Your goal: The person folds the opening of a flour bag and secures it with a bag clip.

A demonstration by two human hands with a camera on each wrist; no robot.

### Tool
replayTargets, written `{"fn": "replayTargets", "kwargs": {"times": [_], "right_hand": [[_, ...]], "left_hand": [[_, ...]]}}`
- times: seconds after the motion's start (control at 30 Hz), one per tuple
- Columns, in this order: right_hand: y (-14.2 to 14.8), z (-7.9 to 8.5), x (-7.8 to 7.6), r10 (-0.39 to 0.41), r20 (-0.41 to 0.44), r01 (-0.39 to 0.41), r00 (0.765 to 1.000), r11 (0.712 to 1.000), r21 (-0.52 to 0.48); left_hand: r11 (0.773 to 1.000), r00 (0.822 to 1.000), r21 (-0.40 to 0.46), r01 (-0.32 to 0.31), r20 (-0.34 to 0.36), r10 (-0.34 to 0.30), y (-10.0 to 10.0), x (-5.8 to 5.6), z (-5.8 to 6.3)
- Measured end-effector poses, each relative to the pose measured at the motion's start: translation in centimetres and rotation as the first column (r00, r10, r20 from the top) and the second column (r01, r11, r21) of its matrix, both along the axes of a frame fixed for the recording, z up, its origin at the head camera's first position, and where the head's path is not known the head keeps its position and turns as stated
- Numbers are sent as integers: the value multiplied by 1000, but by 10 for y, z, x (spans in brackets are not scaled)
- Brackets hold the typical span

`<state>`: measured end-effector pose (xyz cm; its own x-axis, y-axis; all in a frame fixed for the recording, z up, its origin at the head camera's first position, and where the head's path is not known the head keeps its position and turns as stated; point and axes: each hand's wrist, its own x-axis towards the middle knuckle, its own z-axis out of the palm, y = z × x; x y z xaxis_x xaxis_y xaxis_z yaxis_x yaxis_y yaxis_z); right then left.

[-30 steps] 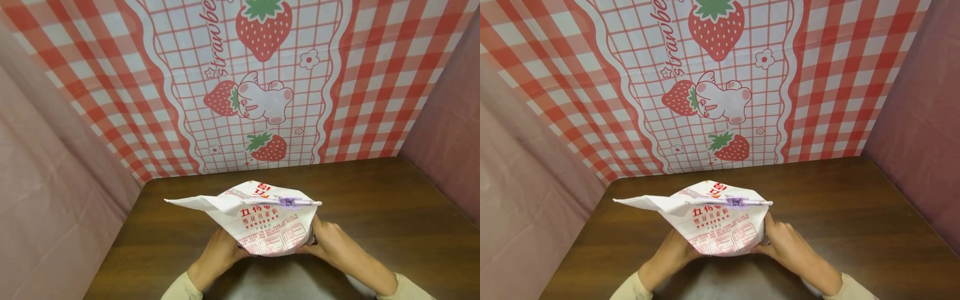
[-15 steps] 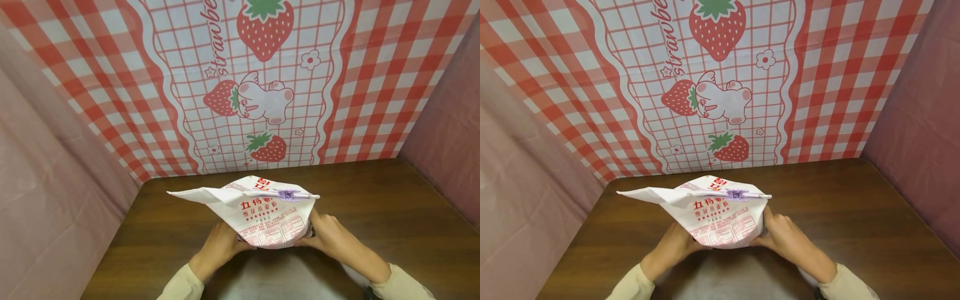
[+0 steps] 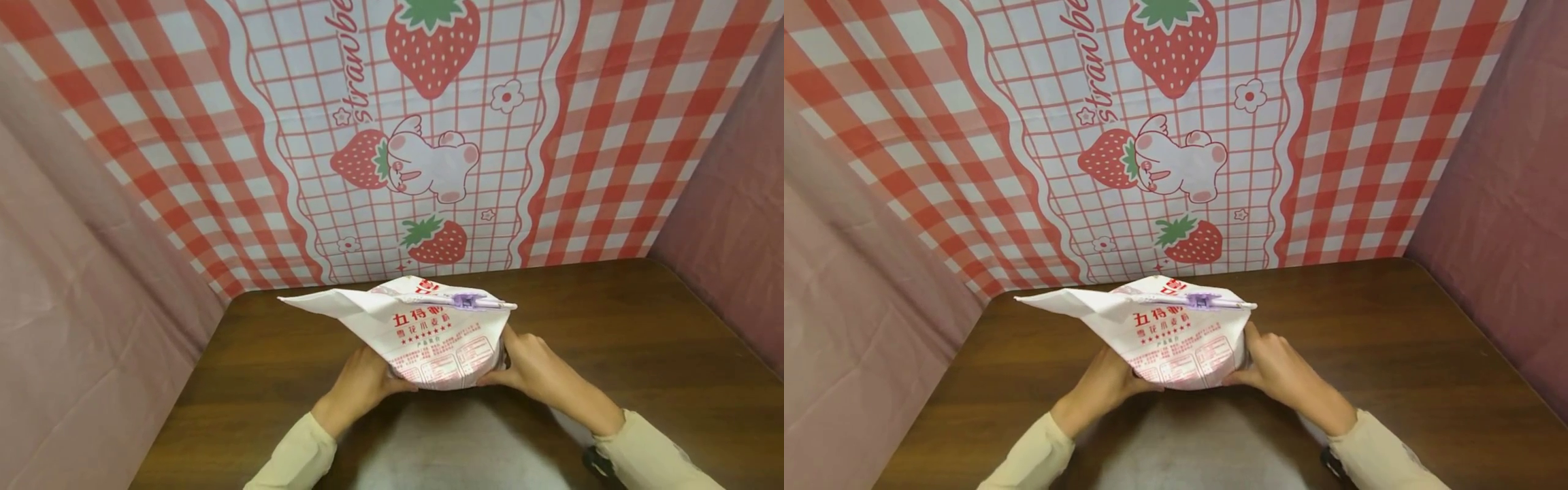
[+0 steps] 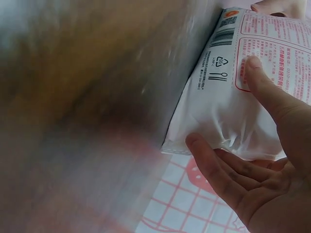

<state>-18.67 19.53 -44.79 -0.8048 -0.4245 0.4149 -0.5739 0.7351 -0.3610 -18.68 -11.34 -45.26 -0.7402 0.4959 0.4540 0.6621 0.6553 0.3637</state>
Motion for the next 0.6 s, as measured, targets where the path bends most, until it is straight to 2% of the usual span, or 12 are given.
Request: {"fn": "replayTargets", "kwargs": {"times": [0.3, 0.6], "right_hand": [[5, 1, -24, -9, 57, 8, 998, 1000, 22], [6, -1, -44, 6, 42, -6, 999, 1000, -12]], "left_hand": [[1000, 1000, -13, -17, 23, 17, 3, -17, 1], [999, 999, -24, -30, 39, 31, 2, -34, 1]]}}
